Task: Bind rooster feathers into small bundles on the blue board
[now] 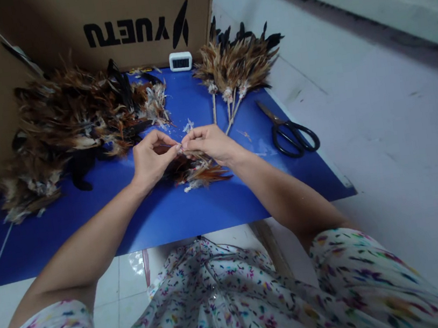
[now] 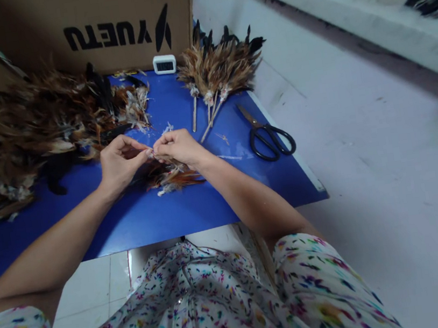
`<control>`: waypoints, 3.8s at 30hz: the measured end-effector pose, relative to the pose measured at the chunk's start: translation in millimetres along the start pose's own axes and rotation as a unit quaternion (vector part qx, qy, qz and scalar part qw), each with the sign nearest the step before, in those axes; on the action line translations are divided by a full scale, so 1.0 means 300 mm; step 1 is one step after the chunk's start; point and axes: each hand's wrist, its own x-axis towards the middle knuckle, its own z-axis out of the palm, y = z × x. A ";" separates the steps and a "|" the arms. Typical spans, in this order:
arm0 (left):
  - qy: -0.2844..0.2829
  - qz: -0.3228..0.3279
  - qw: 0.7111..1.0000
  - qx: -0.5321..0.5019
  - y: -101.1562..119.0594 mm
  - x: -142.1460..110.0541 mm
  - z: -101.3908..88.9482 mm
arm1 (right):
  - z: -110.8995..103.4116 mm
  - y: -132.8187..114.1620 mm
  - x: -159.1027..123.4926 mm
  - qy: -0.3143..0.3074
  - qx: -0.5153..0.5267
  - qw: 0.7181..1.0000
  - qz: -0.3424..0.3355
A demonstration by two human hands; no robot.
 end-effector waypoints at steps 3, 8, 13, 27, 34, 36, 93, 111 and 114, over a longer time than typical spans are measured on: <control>-0.005 0.013 1.000 0.007 -0.006 -0.003 0.001 | -0.002 -0.006 -0.002 -0.002 0.013 0.999 0.039; -0.003 0.014 1.000 0.021 -0.004 -0.007 0.003 | -0.009 -0.006 -0.003 -0.029 0.024 0.996 0.075; 0.002 0.012 1.000 0.021 -0.007 -0.007 0.002 | -0.009 -0.014 -0.008 -0.037 0.025 0.995 0.086; 0.001 0.014 1.000 0.011 -0.018 -0.003 0.001 | 0.012 -0.013 -0.007 -0.032 0.004 0.999 0.033; 0.013 0.024 1.000 -0.008 -0.022 0.001 0.007 | 0.025 -0.021 -0.012 -0.012 -0.003 0.999 0.029; 0.019 0.024 0.999 -0.016 -0.025 0.005 0.009 | 0.024 -0.024 -0.014 -0.012 0.002 1.000 0.028; -0.053 0.233 0.948 0.209 -0.047 0.034 -0.043 | -0.022 -0.033 -0.002 -0.057 0.010 0.994 0.091; -0.051 -0.133 0.970 -0.198 -0.054 0.058 -0.050 | -0.067 -0.028 0.040 0.091 0.016 0.995 0.038; -0.044 -0.136 0.971 -0.192 -0.056 0.063 -0.054 | -0.076 -0.029 0.044 0.099 0.013 0.994 0.041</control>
